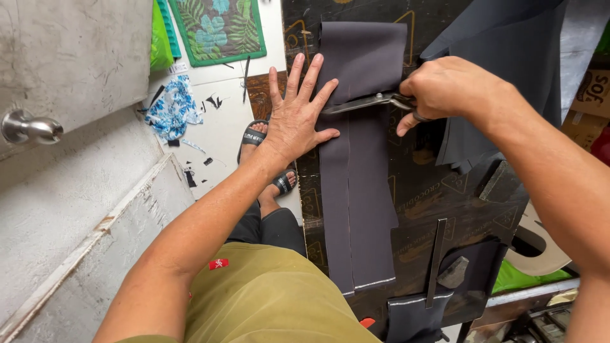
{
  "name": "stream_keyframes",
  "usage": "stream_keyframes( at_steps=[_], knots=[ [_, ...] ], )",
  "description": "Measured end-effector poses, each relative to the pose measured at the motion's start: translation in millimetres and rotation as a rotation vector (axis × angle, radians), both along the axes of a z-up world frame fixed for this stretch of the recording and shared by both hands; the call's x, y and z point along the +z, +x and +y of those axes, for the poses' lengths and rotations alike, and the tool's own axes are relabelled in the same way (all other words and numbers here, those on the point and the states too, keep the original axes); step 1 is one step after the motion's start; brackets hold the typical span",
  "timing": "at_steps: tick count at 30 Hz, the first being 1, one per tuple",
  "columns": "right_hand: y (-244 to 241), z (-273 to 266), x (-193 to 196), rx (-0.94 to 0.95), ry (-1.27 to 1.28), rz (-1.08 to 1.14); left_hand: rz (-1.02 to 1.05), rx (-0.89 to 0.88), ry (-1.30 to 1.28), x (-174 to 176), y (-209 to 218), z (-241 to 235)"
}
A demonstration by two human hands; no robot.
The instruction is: A person in a sewing factory measures fabric with a tape, marks it with chalk, and cuts out specific patterns using scissors.
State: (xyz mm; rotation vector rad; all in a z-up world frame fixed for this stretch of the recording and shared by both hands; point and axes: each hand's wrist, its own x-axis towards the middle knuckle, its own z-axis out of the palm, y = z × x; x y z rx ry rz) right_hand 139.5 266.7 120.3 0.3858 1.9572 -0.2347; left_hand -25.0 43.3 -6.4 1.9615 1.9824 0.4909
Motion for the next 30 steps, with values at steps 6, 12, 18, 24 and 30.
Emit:
stream_keyframes(
  at_steps=[6, 12, 18, 24, 30],
  knots=[
    [-2.4, -14.2, -10.1, -0.019, -0.042, 0.062, 0.017, -0.018, -0.002, 3.4, 1.4, -1.9],
    [45.0, -74.8, 21.4, -0.117, 0.165, 0.252, -0.039, 0.016, -0.026, 20.4, 1.8, -5.6],
    [171.0, -280.1, 31.3, -1.397, 0.226, 0.503, -0.228, 0.218, 0.044, -24.7, -11.1, -32.4],
    [246.4, -519.8, -3.2, -2.453, 0.654, 0.328, -0.588, 0.349, 0.073, -108.2, -36.1, -42.6],
    [280.7, -605.1, -51.9, -2.652, 0.812, 0.216, -0.451, 0.307, 0.176, -20.1, -9.5, -47.7]
  ],
)
